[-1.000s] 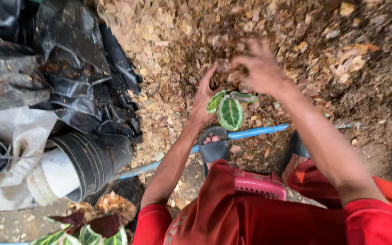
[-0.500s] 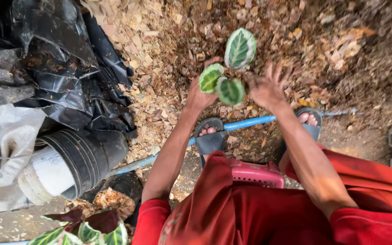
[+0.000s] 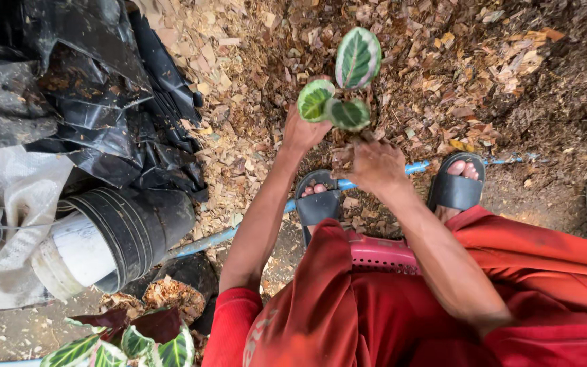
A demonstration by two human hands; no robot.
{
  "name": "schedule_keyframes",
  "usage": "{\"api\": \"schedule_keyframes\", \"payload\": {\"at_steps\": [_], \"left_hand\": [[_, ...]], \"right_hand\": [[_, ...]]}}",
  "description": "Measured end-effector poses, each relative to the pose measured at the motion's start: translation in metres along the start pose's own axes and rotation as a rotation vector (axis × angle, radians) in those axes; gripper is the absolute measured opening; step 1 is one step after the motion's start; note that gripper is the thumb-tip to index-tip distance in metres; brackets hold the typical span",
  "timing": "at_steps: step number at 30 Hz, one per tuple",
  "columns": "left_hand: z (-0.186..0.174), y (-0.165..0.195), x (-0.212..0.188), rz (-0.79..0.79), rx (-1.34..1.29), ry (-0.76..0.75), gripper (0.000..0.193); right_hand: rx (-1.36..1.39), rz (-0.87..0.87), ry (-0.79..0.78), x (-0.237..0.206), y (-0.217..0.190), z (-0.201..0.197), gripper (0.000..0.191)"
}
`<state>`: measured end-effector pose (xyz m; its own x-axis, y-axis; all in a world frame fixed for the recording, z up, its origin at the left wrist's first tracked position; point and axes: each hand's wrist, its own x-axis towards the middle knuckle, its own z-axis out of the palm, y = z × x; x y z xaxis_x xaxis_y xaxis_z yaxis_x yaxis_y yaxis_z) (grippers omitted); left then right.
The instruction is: The person scoops soil and wood-chip mulch from a ground pile into small black plastic pots, then takes plants from a crate and places them into the filled pots, pressing soil around each plant. They repeat this for several pots, setting finished potted plants aside on the ground.
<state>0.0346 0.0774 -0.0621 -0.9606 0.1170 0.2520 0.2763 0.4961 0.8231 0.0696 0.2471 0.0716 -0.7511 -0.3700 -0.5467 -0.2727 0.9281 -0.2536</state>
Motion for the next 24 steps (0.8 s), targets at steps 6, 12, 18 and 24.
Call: {"api": "schedule_keyframes", "payload": {"at_steps": [6,12,18,24], "left_hand": [[-0.020,0.021,0.000,-0.028,0.046,-0.081,0.039],[-0.073,0.032,0.002,-0.426,0.270,-0.141,0.058],[-0.061,0.000,-0.019,-0.594,0.245,-0.182,0.050],[0.002,0.013,-0.084,-0.413,0.219,0.204,0.061]], "right_hand": [[0.052,0.130,-0.374,0.009,0.000,0.035,0.076],[0.312,-0.027,0.844,0.035,0.090,0.088,0.033],[0.636,0.336,0.268,0.092,0.100,0.057,0.027],[0.558,0.404,0.296,0.125,0.132,-0.019,0.060]]}}
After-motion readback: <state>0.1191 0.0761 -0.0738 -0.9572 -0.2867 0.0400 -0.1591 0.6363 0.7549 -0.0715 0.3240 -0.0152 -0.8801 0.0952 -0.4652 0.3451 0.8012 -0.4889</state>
